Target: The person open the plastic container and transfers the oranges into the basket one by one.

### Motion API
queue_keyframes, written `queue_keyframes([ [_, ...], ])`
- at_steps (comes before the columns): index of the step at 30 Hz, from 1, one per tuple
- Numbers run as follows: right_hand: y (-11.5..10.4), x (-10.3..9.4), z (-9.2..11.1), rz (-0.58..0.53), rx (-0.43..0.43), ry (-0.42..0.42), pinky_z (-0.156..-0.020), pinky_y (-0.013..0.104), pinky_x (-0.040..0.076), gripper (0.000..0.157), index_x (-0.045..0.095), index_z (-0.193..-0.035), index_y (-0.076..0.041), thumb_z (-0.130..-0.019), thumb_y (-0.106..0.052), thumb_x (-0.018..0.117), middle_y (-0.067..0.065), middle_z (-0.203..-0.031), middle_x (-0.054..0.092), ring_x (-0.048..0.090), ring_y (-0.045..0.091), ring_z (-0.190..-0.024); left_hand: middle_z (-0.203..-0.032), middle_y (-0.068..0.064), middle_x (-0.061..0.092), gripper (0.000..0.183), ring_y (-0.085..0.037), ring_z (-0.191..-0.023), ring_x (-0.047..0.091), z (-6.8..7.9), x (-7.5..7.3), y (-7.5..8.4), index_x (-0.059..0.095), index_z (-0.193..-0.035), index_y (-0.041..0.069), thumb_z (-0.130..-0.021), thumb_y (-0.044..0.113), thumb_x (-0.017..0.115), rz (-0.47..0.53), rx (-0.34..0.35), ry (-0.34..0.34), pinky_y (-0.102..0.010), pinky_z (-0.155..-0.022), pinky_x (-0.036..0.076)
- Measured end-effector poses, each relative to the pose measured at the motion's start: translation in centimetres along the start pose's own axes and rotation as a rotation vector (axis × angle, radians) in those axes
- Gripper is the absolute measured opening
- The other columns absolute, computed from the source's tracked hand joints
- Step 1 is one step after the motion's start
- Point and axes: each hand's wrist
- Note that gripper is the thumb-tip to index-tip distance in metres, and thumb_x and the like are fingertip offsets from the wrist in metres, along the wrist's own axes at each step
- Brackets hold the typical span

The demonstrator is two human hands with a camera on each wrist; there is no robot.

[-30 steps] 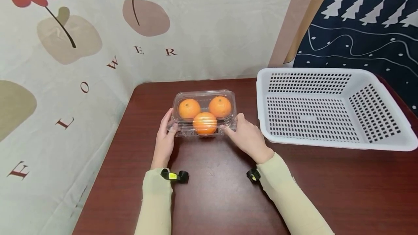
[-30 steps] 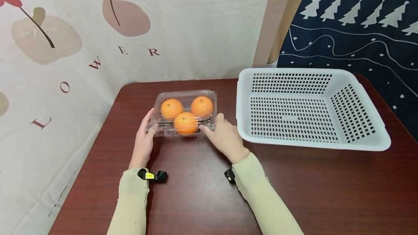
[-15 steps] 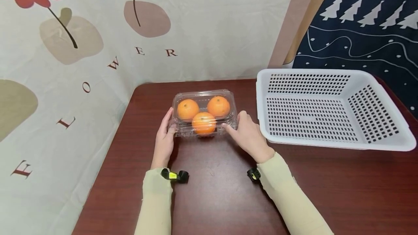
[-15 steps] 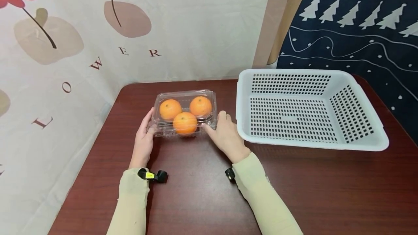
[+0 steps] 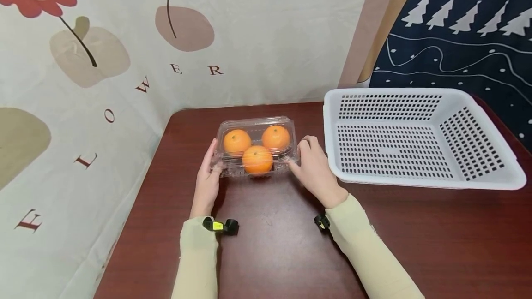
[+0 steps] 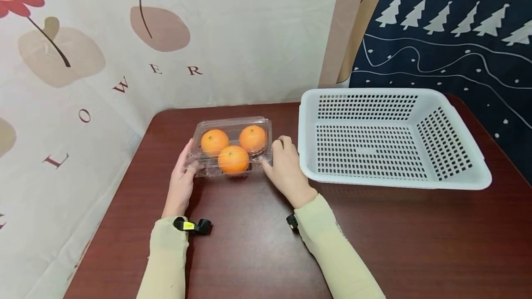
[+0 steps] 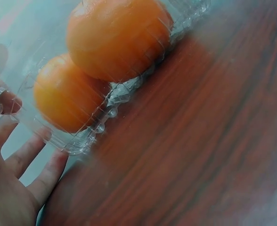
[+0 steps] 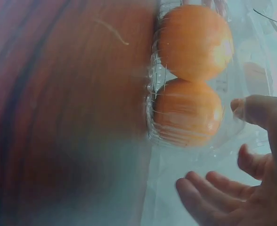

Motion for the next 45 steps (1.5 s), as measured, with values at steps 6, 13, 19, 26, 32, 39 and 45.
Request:
queue_keyframes([
  [6,0.2,0.0,-0.1,-0.097,-0.013,0.04,-0.065,0.03,0.041,0.024,0.041,-0.071,-0.01,-0.078,-0.02,0.062,0.01,-0.121,0.046,0.051,0.022,-0.089,-0.143,0.01,0.028,0.059,-0.016,-0.12,0.036,0.0,-0.4,0.1,0.029,-0.141,0.023,-0.089,-0.002,0.043,-0.006,0.013,-0.002,-0.031,-0.091,0.035],
  [13,0.6,0.0,-0.2,-0.208,-0.042,0.001,-0.067,0.027,0.039,0.027,0.041,-0.069,-0.014,-0.082,-0.024,0.062,0.004,-0.136,0.04,0.046,0.02,-0.114,-0.141,0.014,0.029,0.061,-0.01,-0.124,0.03,0.0,-0.5,0.1,0.032,-0.139,0.027,-0.087,-0.001,0.045,0.024,-0.031,0.011,-0.04,-0.096,0.029],
  [19,1.1,0.3,-0.2,-0.328,-0.044,-0.055,-0.077,0.03,0.039,0.029,0.042,-0.069,-0.015,-0.082,-0.031,0.062,-0.004,-0.14,0.035,0.034,0.013,-0.125,-0.14,0.015,0.029,0.064,-0.011,-0.12,0.033,0.2,-0.6,0.1,0.032,-0.139,0.027,-0.084,-0.003,0.045,0.037,-0.054,0.016,-0.033,-0.087,0.035],
  [26,1.8,1.0,-0.1,-0.549,0.016,-0.125,-0.096,0.041,0.033,0.028,0.044,-0.07,-0.017,-0.082,-0.034,0.062,-0.013,-0.143,0.027,0.025,0.007,-0.129,-0.143,0.009,0.028,0.065,-0.01,-0.125,0.029,0.2,-0.8,0.0,0.031,-0.139,0.019,-0.081,-0.008,0.044,0.075,-0.012,0.007,-0.021,-0.077,0.037],
  [32,2.1,1.3,0.2,-0.756,0.034,-0.147,-0.095,0.043,0.035,0.015,0.05,-0.078,-0.016,-0.082,-0.022,0.064,-0.011,-0.145,0.023,0.027,0.006,-0.128,-0.143,0.012,0.024,0.069,-0.011,-0.122,0.03,0.0,-0.8,-0.3,0.028,-0.14,0.025,-0.081,-0.008,0.042,0.099,-0.038,-0.026,-0.026,-0.075,0.038],
  [39,2.3,1.4,0.4,-0.888,0.016,-0.155,-0.099,0.041,0.031,0.006,0.059,-0.089,-0.01,-0.085,-0.015,0.06,-0.006,-0.146,0.022,0.026,0.01,-0.13,-0.143,0.01,0.024,0.06,-0.011,-0.126,0.027,0.3,-0.8,0.1,0.027,-0.141,0.024,-0.088,0.002,0.047,0.14,-0.049,-0.035,-0.036,-0.093,0.028],
  [45,1.0,-0.1,0.8,-0.952,-0.042,-0.085,-0.095,0.046,0.034,0.011,0.057,-0.09,0.009,-0.086,0.0,0.054,0.012,-0.142,0.028,0.031,0.03,-0.126,-0.142,0.01,0.027,0.056,-0.018,-0.12,0.034,0.3,-0.7,0.1,0.029,-0.14,0.024,-0.09,0.009,0.049,0.157,-0.07,-0.024,-0.029,-0.087,0.034],
])
Point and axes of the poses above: each hand's wrist, its own z-axis away from the middle knuckle, its own x-axis out of the palm, y = z × x
